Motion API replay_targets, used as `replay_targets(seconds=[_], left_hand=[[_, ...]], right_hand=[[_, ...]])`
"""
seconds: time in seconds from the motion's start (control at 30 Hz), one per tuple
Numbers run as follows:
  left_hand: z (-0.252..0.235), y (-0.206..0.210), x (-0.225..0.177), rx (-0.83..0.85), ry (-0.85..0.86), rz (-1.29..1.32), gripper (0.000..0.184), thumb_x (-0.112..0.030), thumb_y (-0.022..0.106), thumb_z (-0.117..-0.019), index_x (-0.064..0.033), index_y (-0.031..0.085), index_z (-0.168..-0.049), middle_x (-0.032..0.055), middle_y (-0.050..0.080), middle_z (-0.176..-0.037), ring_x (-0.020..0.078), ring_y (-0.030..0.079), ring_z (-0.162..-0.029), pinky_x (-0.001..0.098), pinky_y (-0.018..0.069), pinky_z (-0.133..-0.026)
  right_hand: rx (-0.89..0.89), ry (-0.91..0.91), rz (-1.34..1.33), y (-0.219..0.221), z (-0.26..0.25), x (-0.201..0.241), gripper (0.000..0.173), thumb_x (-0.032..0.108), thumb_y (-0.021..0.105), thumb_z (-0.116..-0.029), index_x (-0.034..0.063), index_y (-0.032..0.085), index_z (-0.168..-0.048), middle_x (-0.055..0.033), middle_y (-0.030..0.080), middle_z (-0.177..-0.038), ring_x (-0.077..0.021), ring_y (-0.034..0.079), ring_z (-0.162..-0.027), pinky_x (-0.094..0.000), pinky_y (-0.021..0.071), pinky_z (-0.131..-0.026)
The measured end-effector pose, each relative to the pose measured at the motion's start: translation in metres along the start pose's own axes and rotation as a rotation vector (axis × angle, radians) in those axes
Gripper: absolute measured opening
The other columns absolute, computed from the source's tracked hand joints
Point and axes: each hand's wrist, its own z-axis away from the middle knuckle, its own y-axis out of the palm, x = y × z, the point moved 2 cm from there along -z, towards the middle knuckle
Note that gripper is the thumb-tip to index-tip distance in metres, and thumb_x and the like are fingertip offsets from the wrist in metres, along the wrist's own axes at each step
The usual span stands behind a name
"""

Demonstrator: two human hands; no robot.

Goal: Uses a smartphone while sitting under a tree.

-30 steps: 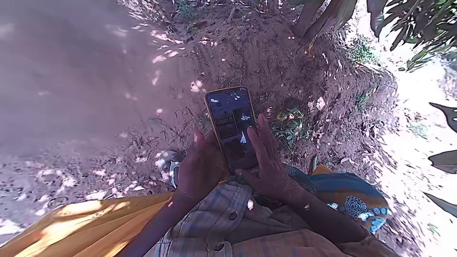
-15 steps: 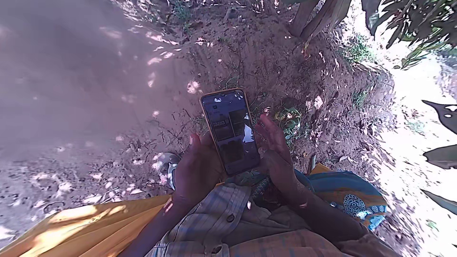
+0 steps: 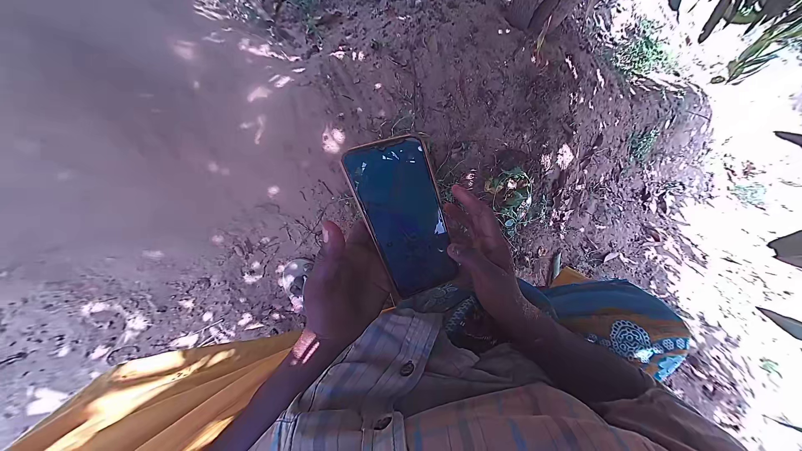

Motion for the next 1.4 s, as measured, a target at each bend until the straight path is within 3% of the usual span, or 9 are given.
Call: replay_targets(seconds=[0.13,0.23,0.4,0.57,0.7,0.77,1.0,1.13,1.4], left_hand=[[-0.002,-0.004,0.004,0.033,0.005,0.012,0.075,-0.074,0.056,-0.0873,-0.0219,0.053,-0.141,0.003,0.066,-0.132,0.0201,0.063,-0.123,0.0437,0.0538,-0.102],[-0.002,-0.005,0.005,0.071,0.012,0.003,0.075,-0.073,0.053,-0.0904,-0.0218,0.051,-0.144,0.0023,0.064,-0.134,0.0186,0.062,-0.125,0.041,0.0529,-0.103],[0.0,-0.004,0.004,0.091,0.006,-0.03,0.076,-0.072,0.055,-0.0896,-0.0243,0.048,-0.148,0.0008,0.063,-0.137,0.0177,0.06,-0.128,0.0402,0.0524,-0.104],[0.0,-0.003,0.003,0.115,-0.007,-0.023,0.075,-0.072,0.055,-0.0897,-0.0229,0.049,-0.146,0.0013,0.064,-0.135,0.0178,0.063,-0.124,0.0395,0.0544,-0.101],[0.0,-0.001,0.003,0.104,-0.01,-0.04,0.079,-0.075,0.054,-0.0886,-0.0225,0.046,-0.147,0.0009,0.063,-0.136,0.0183,0.061,-0.127,0.0416,0.0534,-0.103],[-0.001,-0.003,0.003,0.133,0.001,-0.028,0.077,-0.074,0.052,-0.0902,-0.0228,0.047,-0.148,0.0009,0.063,-0.137,0.0183,0.061,-0.127,0.0414,0.0532,-0.103],[-0.001,-0.002,0.002,0.153,0.008,-0.046,0.073,-0.072,0.049,-0.093,-0.0244,0.045,-0.148,-0.0017,0.062,-0.138,0.0159,0.061,-0.127,0.0397,0.0534,-0.102],[-0.001,0.001,0.001,0.15,0.008,-0.041,0.071,-0.071,0.047,-0.0943,-0.0237,0.048,-0.147,-0.001,0.063,-0.137,0.0161,0.06,-0.127,0.0395,0.053,-0.103],[-0.001,-0.001,0.002,0.129,0.001,-0.024,0.065,-0.069,0.049,-0.0952,-0.0259,0.05,-0.144,-0.0012,0.064,-0.135,0.0159,0.061,-0.126,0.0393,0.0533,-0.102]], right_hand=[[0.001,-0.165,0.267,0.002,0.002,0.001,0.059,0.017,0.057,-0.0949,0.0001,0.045,-0.15,-0.0165,0.032,-0.163,-0.0235,0.036,-0.149,-0.0416,0.0403,-0.115],[-0.003,-0.351,0.523,0.005,0.006,0.001,0.052,0.03,0.061,-0.0975,0.0091,0.055,-0.145,-0.0197,0.03,-0.164,-0.0317,0.031,-0.151,-0.0514,0.0356,-0.117],[-0.024,-0.379,0.625,0.005,0.006,-0.003,0.053,0.041,0.058,-0.1001,0.015,0.054,-0.147,-0.0202,0.023,-0.166,-0.0354,0.022,-0.154,-0.0563,0.0309,-0.119],[-0.044,-0.376,0.596,0.005,0.005,-0.002,0.059,0.041,0.058,-0.0998,0.0095,0.049,-0.149,-0.0197,0.023,-0.167,-0.0323,0.025,-0.154,-0.0526,0.0325,-0.119],[-0.01,-0.273,0.398,0.003,0.004,0.001,0.072,0.036,0.058,-0.1004,0.001,0.031,-0.158,-0.0196,0.022,-0.167,-0.0262,0.034,-0.15,-0.0434,0.0401,-0.116],[0.016,-0.195,0.294,0.002,0.002,0.0,0.073,0.035,0.055,-0.1016,0.0009,0.027,-0.159,-0.0183,0.023,-0.167,-0.0238,0.035,-0.149,-0.0413,0.0394,-0.116],[0.033,-0.141,0.253,0.001,0.003,0.005,0.059,0.023,0.052,-0.1024,-0.0027,0.038,-0.154,-0.0181,0.034,-0.162,-0.018,0.042,-0.144,-0.0333,0.042,-0.112],[0.046,-0.135,0.225,0.001,0.003,0.006,0.057,0.021,0.05,-0.1042,-0.0014,0.036,-0.155,-0.0171,0.043,-0.154,-0.0097,0.056,-0.127,-0.0255,0.0503,-0.101],[0.055,-0.124,0.203,0.001,0.003,0.007,0.056,0.018,0.049,-0.1044,-0.0024,0.035,-0.155,-0.0159,0.046,-0.152,-0.0053,0.058,-0.122,-0.0222,0.0505,-0.098]])
